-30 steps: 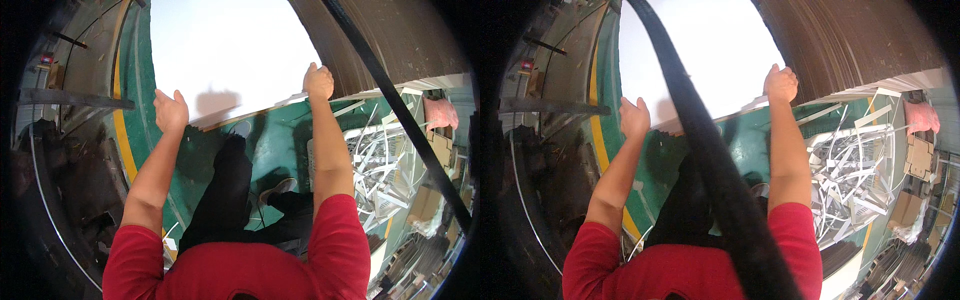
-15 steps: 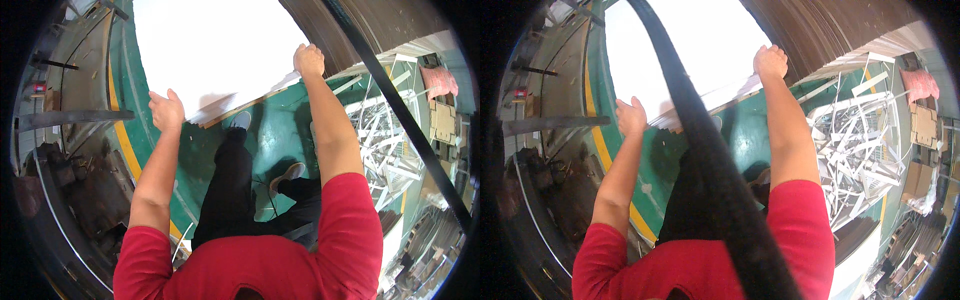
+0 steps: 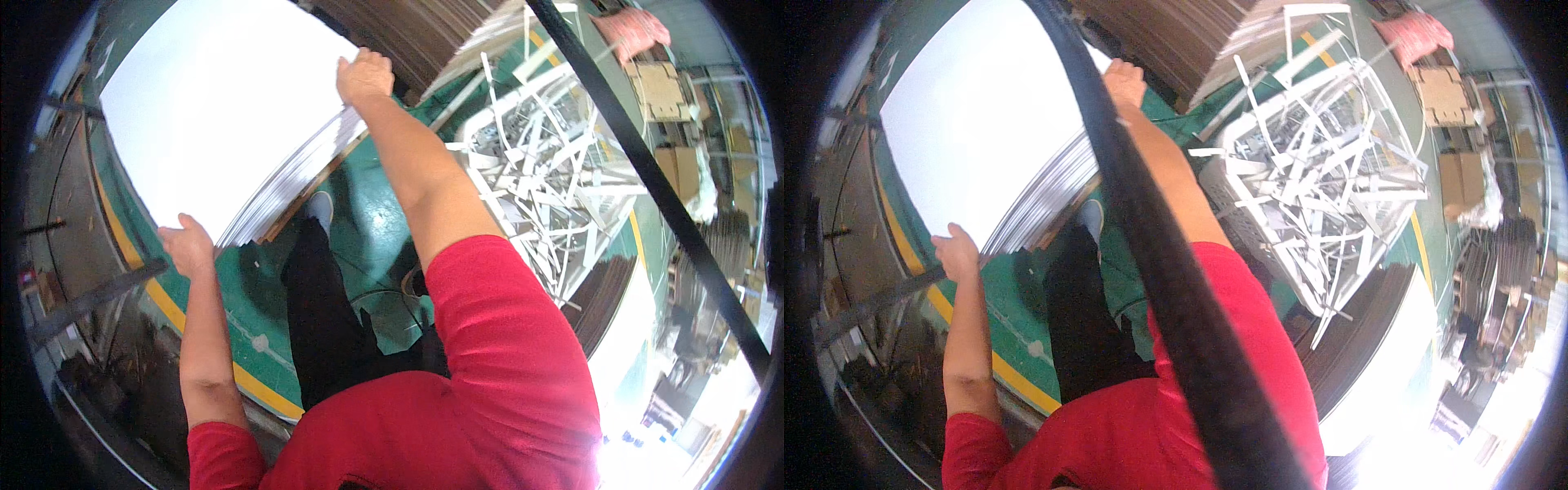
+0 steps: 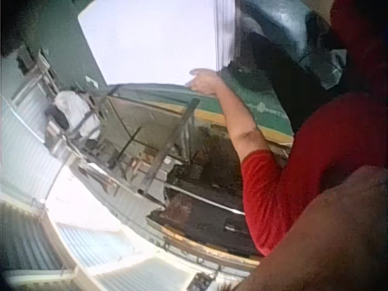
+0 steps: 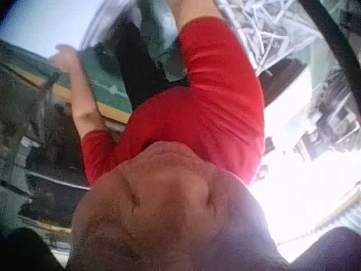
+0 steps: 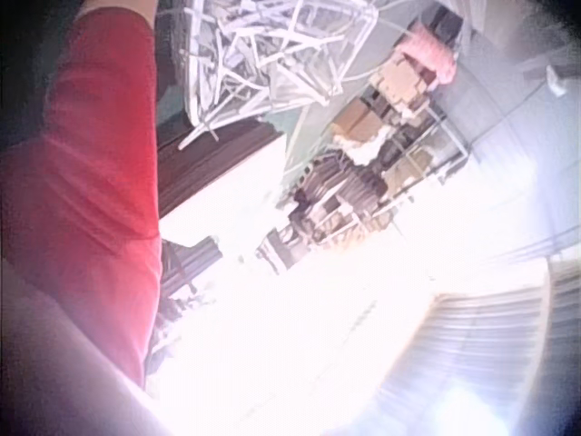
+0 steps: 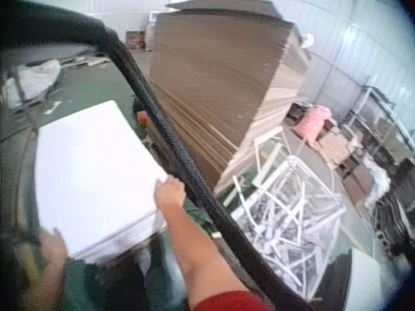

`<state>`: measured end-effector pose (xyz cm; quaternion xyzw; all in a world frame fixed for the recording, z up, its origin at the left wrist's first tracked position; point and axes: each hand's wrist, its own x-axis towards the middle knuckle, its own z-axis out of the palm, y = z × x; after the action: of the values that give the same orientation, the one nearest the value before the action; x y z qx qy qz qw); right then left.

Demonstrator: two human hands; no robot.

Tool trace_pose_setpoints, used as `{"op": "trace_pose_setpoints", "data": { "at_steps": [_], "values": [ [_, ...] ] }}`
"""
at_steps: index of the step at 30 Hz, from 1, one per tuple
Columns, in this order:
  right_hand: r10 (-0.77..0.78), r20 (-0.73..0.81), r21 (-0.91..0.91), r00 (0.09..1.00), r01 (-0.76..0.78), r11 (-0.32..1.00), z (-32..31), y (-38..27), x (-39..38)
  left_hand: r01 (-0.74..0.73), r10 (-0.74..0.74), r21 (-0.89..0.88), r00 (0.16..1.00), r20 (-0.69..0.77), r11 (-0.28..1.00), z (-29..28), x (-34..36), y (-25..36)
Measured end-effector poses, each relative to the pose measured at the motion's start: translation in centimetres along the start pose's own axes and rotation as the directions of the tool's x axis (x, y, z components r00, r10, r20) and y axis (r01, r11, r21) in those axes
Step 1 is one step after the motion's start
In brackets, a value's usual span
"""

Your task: The person peels thin waste strips from the edges of cardboard sheets and places them in a basket before stacking the cleaned sheets on a pallet.

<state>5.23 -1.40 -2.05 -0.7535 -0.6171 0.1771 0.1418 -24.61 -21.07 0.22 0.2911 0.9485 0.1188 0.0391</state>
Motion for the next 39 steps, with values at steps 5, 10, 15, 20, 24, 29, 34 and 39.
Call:
{"op": "trace_pose_setpoints", "data": {
  "at_steps": [5,10,15,20,24,29,34,39],
  "values": [
    [-0.147,-0.356,0.145,0.923,0.21,0.967,0.3,1.8,-6.4,0.01,-0.009,-0.017,1.0,0.019,1.0,0.3,0.2,-0.4],
    [-0.294,-0.268,0.351,0.917,0.377,0.857,-0.6,9.6,-23.3,-0.002,0.003,-0.027,1.0,0.007,1.0,0.6,0.1,-0.7],
    [0.058,-0.311,0.299,0.949,0.04,0.954,-6.8,21.0,-36.2,0.006,-0.006,-0.037,1.0,0.002,0.999,1.0,0.3,-1.1],
    [0.434,-0.434,0.099,0.79,-0.437,0.894,-13.6,33.8,-43.5,0.013,-0.001,-0.11,0.993,0.115,0.994,2.1,2.1,-2.2],
    [0.418,-0.594,-0.028,0.687,-0.537,0.843,-16.9,40.2,-51.1,-0.437,0.46,0.417,0.886,0.049,0.797,2.4,1.6,-0.9],
    [0.573,-0.53,-0.314,0.625,-0.772,0.553,-21.9,46.2,-59.7,-0.992,0.97,-0.117,0.075,-0.232,0.048,3.8,-14.2,4.8],
    [0.784,-0.344,-0.319,0.517,-0.85,0.42,-23.3,51.2,-65.1,-0.693,0.658,-0.701,-0.607,0.445,-0.165,4.1,-37.6,2.1],
    [0.617,-0.424,-0.3,0.662,-0.746,0.594,-22.9,54.0,-67.7,-0.657,-0.009,-0.748,-0.751,0.66,-0.091,6.0,-45.8,-2.8]
  ]
}}
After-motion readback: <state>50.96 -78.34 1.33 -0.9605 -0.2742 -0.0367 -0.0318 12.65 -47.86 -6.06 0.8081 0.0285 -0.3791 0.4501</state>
